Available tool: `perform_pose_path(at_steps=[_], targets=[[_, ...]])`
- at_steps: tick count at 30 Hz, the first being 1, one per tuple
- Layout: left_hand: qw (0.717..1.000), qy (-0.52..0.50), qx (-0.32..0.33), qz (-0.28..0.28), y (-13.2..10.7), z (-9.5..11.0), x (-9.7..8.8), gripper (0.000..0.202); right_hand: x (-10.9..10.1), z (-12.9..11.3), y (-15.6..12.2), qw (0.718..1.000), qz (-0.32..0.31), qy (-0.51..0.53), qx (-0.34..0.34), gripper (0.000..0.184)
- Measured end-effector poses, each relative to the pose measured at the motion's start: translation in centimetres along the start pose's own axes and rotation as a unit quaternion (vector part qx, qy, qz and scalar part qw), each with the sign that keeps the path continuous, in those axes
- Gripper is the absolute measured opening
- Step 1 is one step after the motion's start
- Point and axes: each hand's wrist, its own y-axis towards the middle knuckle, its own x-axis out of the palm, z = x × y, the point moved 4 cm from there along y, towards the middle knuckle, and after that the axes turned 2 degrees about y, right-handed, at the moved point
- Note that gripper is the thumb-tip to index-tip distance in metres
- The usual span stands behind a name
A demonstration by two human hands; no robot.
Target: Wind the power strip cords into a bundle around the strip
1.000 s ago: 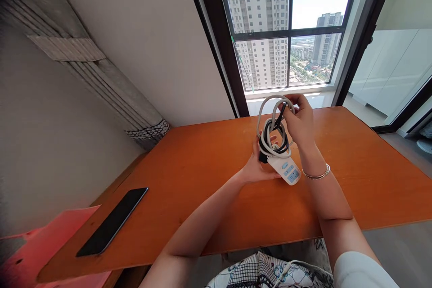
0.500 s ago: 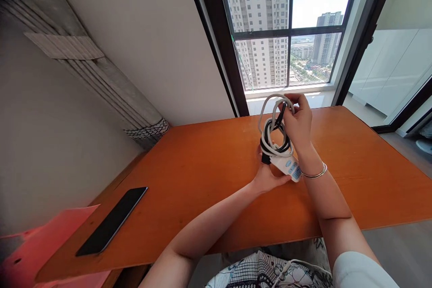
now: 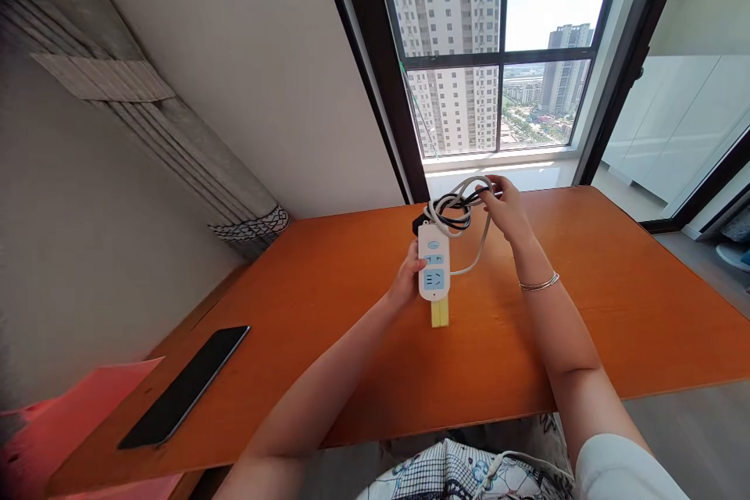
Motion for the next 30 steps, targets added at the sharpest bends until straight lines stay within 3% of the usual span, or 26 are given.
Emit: perform_pose_path(at_steps=[4, 7, 11, 13, 17, 23, 26, 30], targets=[[0.991, 0.126, -0.042, 0.032, -0.7, 2.6, -5.7, 0.071, 2.9, 2.7, -0.4, 0.993, -0.080, -0.037, 0.080, 0.037], [0.970, 0.223, -0.081, 0.059, -1.1, 3.5, -10.5, 0.069, 6.3, 5.2, -2.0, 0.976, -0.147, 0.012, 0.163, 0.034], [0.932, 0.321, -0.140, 0.095, -1.5, 2.5, -16.0, 0.067, 10.4, 8.8, -4.9, 0.944, -0.187, 0.081, 0.260, 0.029], [0.919, 0.347, -0.160, 0.101, -1.6, 1.4, -17.7, 0.068, 11.7, 10.3, -5.9, 0.934, -0.203, 0.088, 0.282, 0.034], [0.896, 0.406, -0.137, 0.114, -1.4, -0.1, -18.6, 0.074, 12.4, 12.3, -6.8, 0.919, -0.220, 0.101, 0.311, 0.051], [0.811, 0.548, -0.189, 0.081, -0.4, -1.1, -17.0, 0.087, 12.1, 13.4, -7.0, 0.909, -0.224, 0.102, 0.335, 0.059], [0.772, 0.598, -0.199, 0.086, -0.8, -1.2, -16.3, 0.109, 12.3, 13.5, -7.3, 0.909, -0.230, 0.099, 0.333, 0.059], [0.757, 0.617, -0.199, 0.080, -1.4, -0.7, -15.4, 0.127, 12.6, 13.7, -7.6, 0.913, -0.233, 0.087, 0.323, 0.057]])
